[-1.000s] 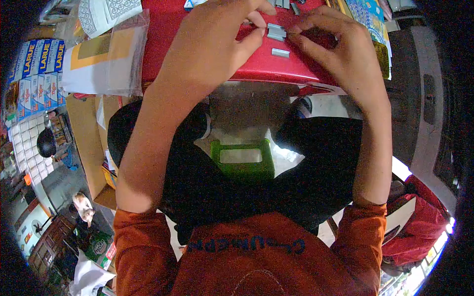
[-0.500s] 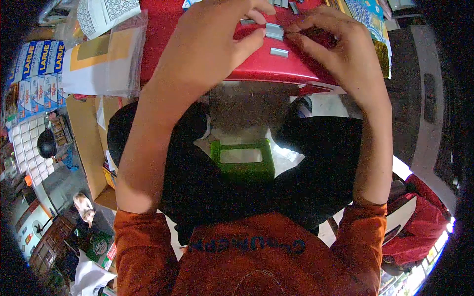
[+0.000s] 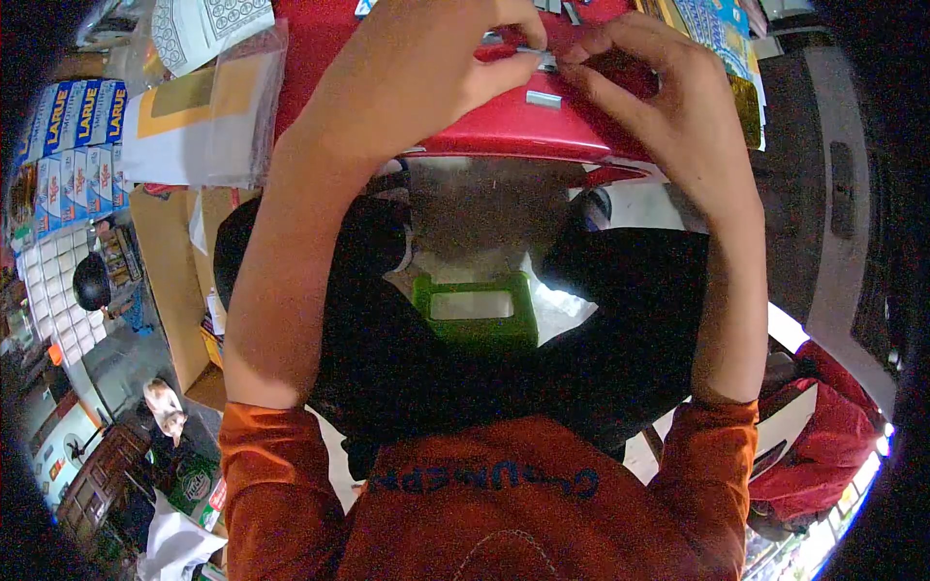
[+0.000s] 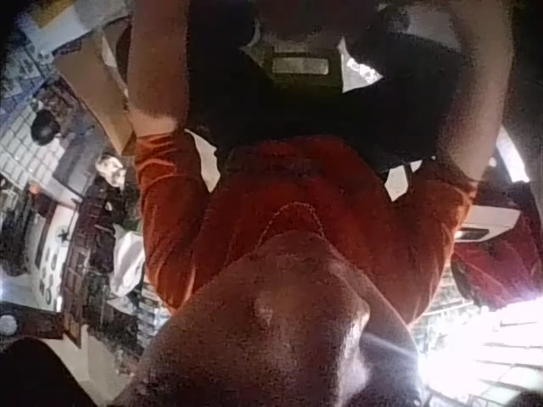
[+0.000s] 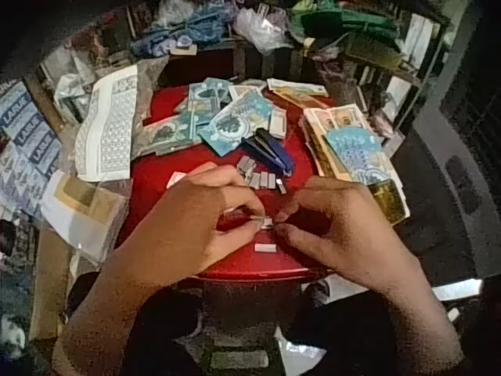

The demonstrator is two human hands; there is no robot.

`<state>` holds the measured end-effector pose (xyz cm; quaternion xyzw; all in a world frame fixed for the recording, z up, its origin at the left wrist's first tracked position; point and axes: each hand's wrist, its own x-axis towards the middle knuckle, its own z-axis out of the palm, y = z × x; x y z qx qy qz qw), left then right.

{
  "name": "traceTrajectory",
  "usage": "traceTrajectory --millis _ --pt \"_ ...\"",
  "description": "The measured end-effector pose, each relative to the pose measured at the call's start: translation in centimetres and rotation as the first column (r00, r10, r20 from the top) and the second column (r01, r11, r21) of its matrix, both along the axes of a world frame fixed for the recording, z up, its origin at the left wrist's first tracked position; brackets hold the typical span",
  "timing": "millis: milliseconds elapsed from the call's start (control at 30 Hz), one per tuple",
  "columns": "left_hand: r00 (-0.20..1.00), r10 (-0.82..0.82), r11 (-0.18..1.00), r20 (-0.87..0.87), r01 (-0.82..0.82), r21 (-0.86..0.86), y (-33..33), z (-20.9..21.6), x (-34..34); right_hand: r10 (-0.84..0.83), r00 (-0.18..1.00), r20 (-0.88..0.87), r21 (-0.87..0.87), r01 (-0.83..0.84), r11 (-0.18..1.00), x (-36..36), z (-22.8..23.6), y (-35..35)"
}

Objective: The recorder is assembling small metal components, likely binder clips or similar stationery items, at a desk.

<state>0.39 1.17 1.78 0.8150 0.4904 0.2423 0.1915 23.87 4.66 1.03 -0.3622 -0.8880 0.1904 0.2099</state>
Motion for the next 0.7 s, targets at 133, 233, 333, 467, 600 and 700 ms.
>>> traceTrajectory --millis 133,233,333,467,600,700 --pt "0.999 -0.035 0.999 0.039 0.034 0.026 0.4 -0.7 -0.2 -0.017 0.998 -0.058 -0.077 0.012 0.997 0.3 -0.1 0.4" --pt "0.998 -0.036 0.999 0.054 0.035 0.02 0.6 -1.4 -0.4 -0.087 0.996 -0.014 -0.16 0.084 0.983 -1.3 2.4 -1.3" --pt "0.998 -0.028 1.0 0.05 0.028 0.006 0.5 -1.1 -0.4 -0.054 0.999 -0.003 -0.15 0.053 0.987 -1.0 2.9 -1.2" --pt "1.0 -0.022 1.0 0.011 0.022 0.003 0.6 -0.8 -0.2 0.004 0.999 -0.033 -0.177 -0.01 0.984 -0.3 1.5 -0.4" --pt "0.999 -0.028 1.0 0.033 0.028 -0.012 0.4 -0.7 -0.4 -0.031 0.999 0.021 -0.124 0.033 0.992 -1.3 2.7 -1.5" --pt "0.999 -0.024 0.998 0.038 0.026 -0.056 0.4 -0.8 -0.4 0.044 0.997 -0.065 -0.152 -0.054 0.987 -0.8 2.2 -0.9"
